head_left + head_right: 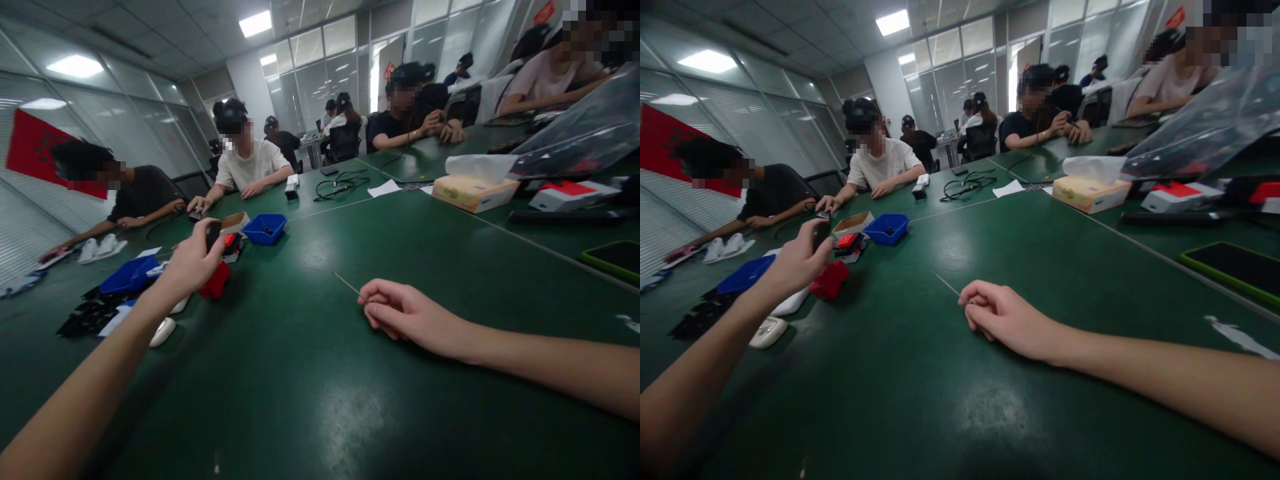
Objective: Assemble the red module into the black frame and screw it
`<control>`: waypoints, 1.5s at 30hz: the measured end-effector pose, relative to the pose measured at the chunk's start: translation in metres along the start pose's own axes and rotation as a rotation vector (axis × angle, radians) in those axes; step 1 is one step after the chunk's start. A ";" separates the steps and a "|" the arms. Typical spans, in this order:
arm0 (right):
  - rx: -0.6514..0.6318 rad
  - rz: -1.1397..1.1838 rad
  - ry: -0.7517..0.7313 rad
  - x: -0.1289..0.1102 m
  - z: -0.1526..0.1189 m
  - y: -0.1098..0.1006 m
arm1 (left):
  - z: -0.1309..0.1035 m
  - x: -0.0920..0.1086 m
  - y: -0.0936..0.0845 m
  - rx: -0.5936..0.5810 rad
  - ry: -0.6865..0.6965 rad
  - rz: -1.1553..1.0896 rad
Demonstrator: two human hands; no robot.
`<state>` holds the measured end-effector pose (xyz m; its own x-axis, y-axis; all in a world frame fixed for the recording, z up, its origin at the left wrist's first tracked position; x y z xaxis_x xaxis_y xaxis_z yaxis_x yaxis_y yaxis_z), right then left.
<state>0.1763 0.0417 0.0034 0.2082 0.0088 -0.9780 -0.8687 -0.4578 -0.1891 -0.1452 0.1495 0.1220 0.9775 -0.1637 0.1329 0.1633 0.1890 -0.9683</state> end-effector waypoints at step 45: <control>-0.057 -0.743 -0.479 -0.008 -0.023 0.012 | 0.014 -0.098 0.031 -0.517 0.133 0.061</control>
<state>0.1746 0.0157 0.0112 0.4884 0.6871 -0.5380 -0.5571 -0.2290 -0.7982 -0.2343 0.1847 0.0818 0.9523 -0.2953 0.0777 -0.0133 -0.2943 -0.9556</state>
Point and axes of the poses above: each hand's wrist, its own z-axis towards the middle knuckle, its own y-axis out of the palm, x = y × z, the point moved 6 cm from there along z, towards the middle knuckle, and after that the axes turned 4 degrees about y, right-handed, at the moved point
